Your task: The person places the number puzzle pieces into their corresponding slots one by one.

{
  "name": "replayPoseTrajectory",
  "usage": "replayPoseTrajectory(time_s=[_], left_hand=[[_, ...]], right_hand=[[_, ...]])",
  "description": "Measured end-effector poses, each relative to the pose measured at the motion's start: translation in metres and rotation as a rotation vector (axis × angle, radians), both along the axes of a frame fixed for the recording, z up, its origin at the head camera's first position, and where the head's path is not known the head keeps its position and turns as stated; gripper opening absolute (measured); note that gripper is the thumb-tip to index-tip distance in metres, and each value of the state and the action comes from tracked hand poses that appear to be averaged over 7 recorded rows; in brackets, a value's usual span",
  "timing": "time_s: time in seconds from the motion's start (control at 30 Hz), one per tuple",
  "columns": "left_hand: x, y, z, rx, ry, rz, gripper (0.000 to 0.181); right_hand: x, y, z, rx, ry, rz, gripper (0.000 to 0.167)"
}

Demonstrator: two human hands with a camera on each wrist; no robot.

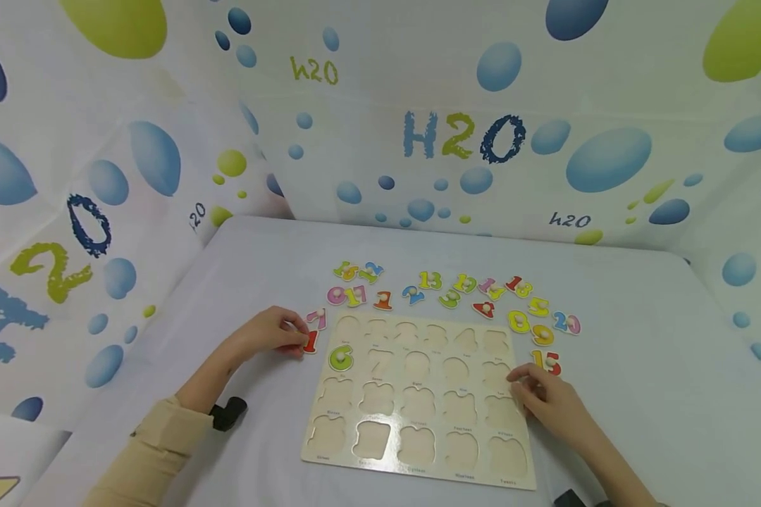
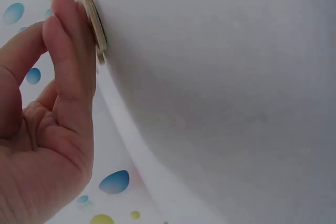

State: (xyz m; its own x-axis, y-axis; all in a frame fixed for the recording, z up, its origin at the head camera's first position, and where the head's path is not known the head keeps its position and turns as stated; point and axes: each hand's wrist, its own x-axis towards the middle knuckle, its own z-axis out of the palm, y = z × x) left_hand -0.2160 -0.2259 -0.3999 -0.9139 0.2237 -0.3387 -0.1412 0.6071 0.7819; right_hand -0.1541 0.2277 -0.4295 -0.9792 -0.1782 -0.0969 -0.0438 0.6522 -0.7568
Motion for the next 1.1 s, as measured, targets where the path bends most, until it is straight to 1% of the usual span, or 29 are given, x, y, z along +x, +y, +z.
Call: replayPoseTrajectory(time_s=[0.07,0.1,0.13,0.17,0.3,0.37,0.43,0.53,0.63,0.77,0.87,0.93,1.0,1.07,1.1], left_hand=[[0.005,0.002,0.001,0.007,0.018,0.012,0.013],[0.009,0.005,0.002,0.01,0.025,0.008,0.012],[0.014,0.008,0.003,0.017,0.029,-0.01,0.011],[0.019,0.013,0.005,0.024,0.029,-0.037,0.01],[0.039,0.035,0.008,0.052,0.016,-0.183,0.007],[0.046,0.045,0.007,0.05,0.006,-0.215,0.007],[0.05,0.052,0.005,0.041,0.001,-0.215,0.007],[0.052,0.058,0.001,0.033,-0.007,-0.201,0.007],[0.054,0.06,-0.001,0.038,-0.007,-0.195,0.008],[0.055,0.061,-0.002,0.066,-0.019,-0.197,0.007],[0.052,0.058,-0.001,0.084,-0.037,-0.224,0.005],[0.044,0.052,0.002,0.094,-0.031,-0.212,0.01],[0.031,0.044,0.008,0.099,-0.009,-0.151,0.017],[0.014,0.035,0.011,0.094,0.033,-0.045,0.022],[0.004,0.032,0.011,0.084,0.051,0.007,0.024]], right_hand=[[0.0,0.0,0.0,-0.002,0.001,0.009,0.014],[0.0,0.0,0.001,-0.004,-0.002,0.011,0.014],[-0.001,0.0,0.001,-0.004,-0.002,0.012,0.013],[-0.001,0.0,0.001,-0.005,-0.003,0.013,0.013],[-0.003,0.001,0.001,0.009,0.005,0.009,0.014],[-0.004,0.002,0.001,0.012,0.009,0.005,0.014],[-0.004,0.002,0.0,0.011,0.012,0.002,0.014],[-0.004,0.001,0.0,0.014,0.016,0.004,0.014],[-0.004,0.0,0.0,0.018,0.014,0.004,0.014],[-0.002,0.0,0.001,0.015,0.007,0.0,0.014],[0.0,0.0,0.001,0.008,0.001,-0.003,0.014],[0.0,0.0,0.001,0.005,-0.004,-0.003,0.014],[0.0,0.0,-0.001,0.004,-0.002,0.001,0.014],[0.001,0.0,-0.002,0.003,0.006,0.004,0.014],[0.001,0.0,-0.003,0.001,0.008,0.004,0.014]])
